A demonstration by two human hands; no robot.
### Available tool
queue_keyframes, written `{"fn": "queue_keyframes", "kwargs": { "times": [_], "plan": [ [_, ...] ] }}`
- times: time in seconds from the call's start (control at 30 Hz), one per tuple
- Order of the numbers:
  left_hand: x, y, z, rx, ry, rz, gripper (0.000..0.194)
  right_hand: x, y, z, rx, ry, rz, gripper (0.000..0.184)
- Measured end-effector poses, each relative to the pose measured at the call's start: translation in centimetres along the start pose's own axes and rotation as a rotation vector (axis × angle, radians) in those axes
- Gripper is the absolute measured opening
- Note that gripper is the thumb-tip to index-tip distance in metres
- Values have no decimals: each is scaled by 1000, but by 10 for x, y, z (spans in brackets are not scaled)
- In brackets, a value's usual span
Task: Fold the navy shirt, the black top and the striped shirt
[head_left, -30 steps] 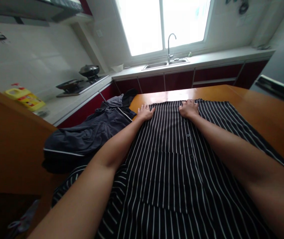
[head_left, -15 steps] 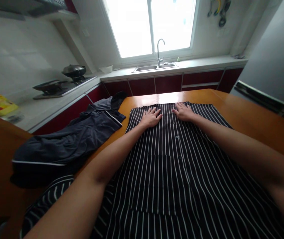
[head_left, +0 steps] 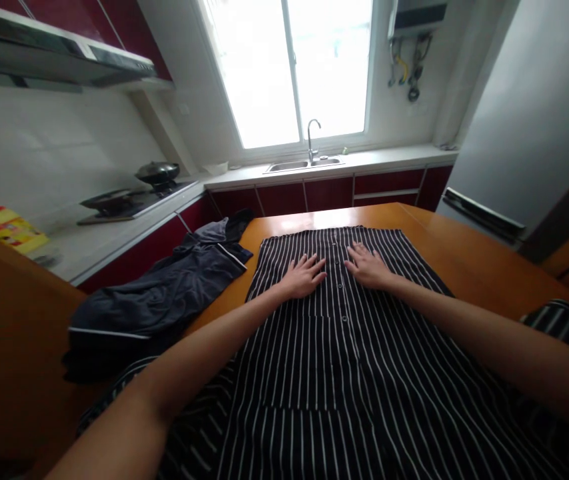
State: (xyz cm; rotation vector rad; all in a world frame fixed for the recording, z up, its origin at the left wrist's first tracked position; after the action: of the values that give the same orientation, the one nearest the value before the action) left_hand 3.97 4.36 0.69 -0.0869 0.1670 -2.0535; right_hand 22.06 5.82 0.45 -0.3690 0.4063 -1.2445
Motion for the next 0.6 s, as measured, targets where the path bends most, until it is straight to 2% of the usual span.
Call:
{"fn": "queue_keyframes", "kwargs": {
  "times": [0.03, 0.1, 0.23, 0.3, 0.33, 0.4, 0.5, 0.53, 0.6],
  "plan": [
    [11, 1, -5, -1, -15, 14, 65, 10, 0, -7, 8, -25, -10, 67],
    [29, -16, -10, -13, -38, 92, 64, 23, 17, -7, 42, -34, -62, 69],
    [56, -69, -7, -31, -93, 278, 64, 37, 73, 28, 89, 29, -220, 66],
    [68, -80, -1, -37, -98, 324, 65, 45, 83, 45, 100, 74, -277, 63],
    [73, -77, 1, -39, -91, 320, 65, 50, 80, 50, 103, 96, -281, 63],
    [81, -55, 3, -29, -77, 223, 65, 60, 56, 49, 94, 114, -230, 61],
    [93, -12, -3, 10, -71, 35, 64, 78, 3, 22, 28, 53, -103, 61],
    [96, -5, -5, 20, -68, 19, 65, 84, -12, 10, 1, 23, -79, 61],
    [102, -9, -7, 44, -59, 87, 65, 95, -31, -11, -36, -35, -74, 61]
  ]
}}
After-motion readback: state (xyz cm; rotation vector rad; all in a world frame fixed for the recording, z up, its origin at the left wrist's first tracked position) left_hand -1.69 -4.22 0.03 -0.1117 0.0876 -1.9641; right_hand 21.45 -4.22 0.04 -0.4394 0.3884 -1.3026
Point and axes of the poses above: each hand's wrist, its own x-axis away from the middle knuckle, its own z-axis out of the back of the hand, y = z × x, the point moved 10 cm from there along -x, towards the middle knuckle, and after that the axes turned 15 degrees about -x, right-handed, at the moved point
